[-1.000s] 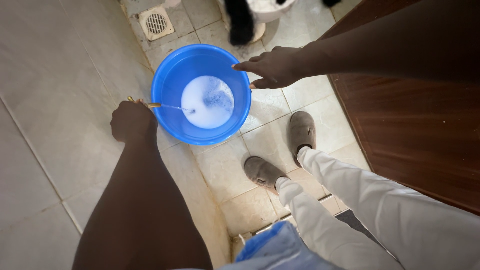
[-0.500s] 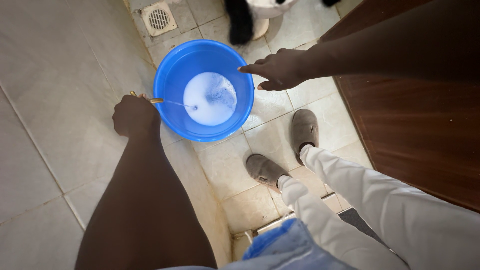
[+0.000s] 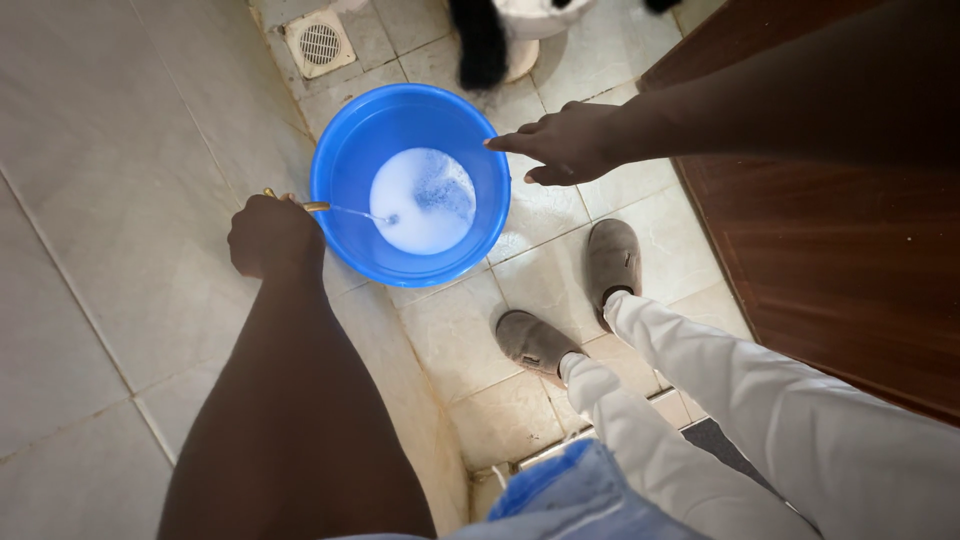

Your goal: Filling a plastic bucket with water from a bathroom tap.

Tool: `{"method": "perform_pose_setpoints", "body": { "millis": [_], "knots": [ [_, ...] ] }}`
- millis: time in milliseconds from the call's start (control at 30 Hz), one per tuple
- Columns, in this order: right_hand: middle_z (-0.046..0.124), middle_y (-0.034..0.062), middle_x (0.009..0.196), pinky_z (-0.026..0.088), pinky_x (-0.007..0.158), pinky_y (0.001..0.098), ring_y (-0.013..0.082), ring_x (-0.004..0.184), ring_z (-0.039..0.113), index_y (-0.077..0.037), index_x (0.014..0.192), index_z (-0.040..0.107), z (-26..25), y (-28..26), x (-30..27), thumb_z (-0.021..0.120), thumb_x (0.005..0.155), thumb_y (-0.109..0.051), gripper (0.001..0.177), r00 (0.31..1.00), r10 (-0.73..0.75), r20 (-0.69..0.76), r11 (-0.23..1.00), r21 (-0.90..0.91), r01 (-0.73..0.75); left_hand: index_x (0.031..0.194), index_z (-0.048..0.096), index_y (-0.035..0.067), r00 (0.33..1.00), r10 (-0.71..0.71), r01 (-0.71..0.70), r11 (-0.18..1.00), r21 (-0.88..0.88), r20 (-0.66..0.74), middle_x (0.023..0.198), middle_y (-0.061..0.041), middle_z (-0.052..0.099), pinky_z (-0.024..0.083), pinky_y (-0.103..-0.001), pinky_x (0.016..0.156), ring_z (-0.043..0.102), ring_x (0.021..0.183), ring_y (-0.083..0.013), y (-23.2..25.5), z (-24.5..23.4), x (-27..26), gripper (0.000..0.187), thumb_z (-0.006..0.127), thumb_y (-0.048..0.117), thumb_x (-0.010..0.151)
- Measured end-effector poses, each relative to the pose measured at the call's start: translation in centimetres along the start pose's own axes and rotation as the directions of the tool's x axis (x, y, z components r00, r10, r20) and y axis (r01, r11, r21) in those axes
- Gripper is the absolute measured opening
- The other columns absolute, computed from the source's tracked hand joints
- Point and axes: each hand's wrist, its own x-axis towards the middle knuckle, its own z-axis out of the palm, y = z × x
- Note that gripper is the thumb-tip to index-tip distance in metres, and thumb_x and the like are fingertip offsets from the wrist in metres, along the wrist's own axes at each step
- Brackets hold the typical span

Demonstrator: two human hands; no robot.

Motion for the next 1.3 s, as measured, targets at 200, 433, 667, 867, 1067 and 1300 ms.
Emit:
{"method": "perform_pose_setpoints", "body": {
  "millis": [200, 433, 667, 867, 1067, 1300],
  "knots": [
    [0.049, 0.0112, 0.154, 0.053, 0.101, 0.0512, 0.0333, 0.12, 0.066, -0.029, 0.164, 0.012, 0.4, 0.3, -0.1, 0.051, 0.102, -0.04, 0.073, 1.0, -0.014, 0.0, 1.0, 0.01, 0.014, 0.099, 0.076, 0.01, 0.999, 0.012, -0.012, 1.0, 0.0, -0.047, 0.096, -0.013, 0.075, 0.058, -0.044, 0.064, 0.074, 0.088, -0.0316, -0.1, 0.5, 0.1, 0.034, 0.063, 0.041, 0.104],
    [0.043, 0.0091, 0.159, 0.052, 0.102, 0.0508, 0.0319, 0.124, 0.063, -0.029, 0.163, 0.012, 0.6, 0.1, 0.2, 0.051, 0.102, -0.039, 0.074, 1.0, -0.019, -0.012, 1.0, 0.007, 0.019, 0.1, 0.076, 0.01, 1.0, -0.018, 0.019, 0.999, 0.029, -0.025, 0.094, -0.012, 0.075, 0.058, -0.042, 0.064, 0.076, 0.086, -0.0304, 0.3, 0.3, 0.1, 0.034, 0.063, 0.041, 0.104],
    [0.042, 0.0102, 0.16, 0.052, 0.102, 0.0514, 0.0332, 0.126, 0.062, -0.027, 0.162, 0.014, 0.9, 0.3, 0.3, 0.053, 0.101, -0.039, 0.073, 0.997, -0.067, -0.05, 0.998, -0.025, 0.066, 0.1, 0.076, 0.01, 0.998, -0.054, 0.054, 0.999, 0.001, -0.034, 0.095, -0.012, 0.075, 0.058, -0.04, 0.064, 0.075, 0.086, -0.0297, 0.4, 0.7, 0.4, 0.032, 0.063, 0.04, 0.103],
    [0.045, 0.0099, 0.158, 0.053, 0.101, 0.0503, 0.0319, 0.124, 0.064, -0.028, 0.164, 0.012, 1.3, 0.7, 0.4, 0.051, 0.102, -0.039, 0.074, 0.999, -0.029, -0.015, 0.999, -0.035, 0.029, 0.101, 0.076, 0.011, 0.994, -0.11, 0.11, 0.994, -0.027, 0.014, 0.094, -0.01, 0.076, 0.058, -0.039, 0.063, 0.076, 0.085, -0.0269, 0.6, 0.5, 0.4, 0.032, 0.06, 0.039, 0.105],
    [0.048, 0.0113, 0.155, 0.054, 0.098, 0.0508, 0.032, 0.122, 0.065, -0.026, 0.163, 0.012, 1.5, 1.0, 0.5, 0.051, 0.102, -0.039, 0.074, 0.998, -0.055, -0.034, 0.998, -0.037, 0.054, 0.099, 0.076, 0.011, 0.995, -0.1, 0.1, 0.995, -0.008, 0.007, 0.092, -0.01, 0.075, 0.057, -0.039, 0.062, 0.075, 0.084, -0.0272, 0.6, 0.3, 0.3, 0.034, 0.061, 0.041, 0.104],
    [0.051, 0.0139, 0.153, 0.057, 0.094, 0.0488, 0.0328, 0.117, 0.068, -0.028, 0.165, 0.011, 1.2, 0.5, 0.1, 0.052, 0.102, -0.04, 0.076, 1.0, -0.021, 0.007, 1.0, -0.007, 0.021, 0.099, 0.077, 0.012, 0.998, -0.062, 0.062, 0.998, 0.006, -0.021, 0.092, -0.01, 0.075, 0.057, -0.039, 0.061, 0.075, 0.084, -0.0272, 0.4, 0.5, 0.3, 0.032, 0.062, 0.039, 0.104]
  ]
}}
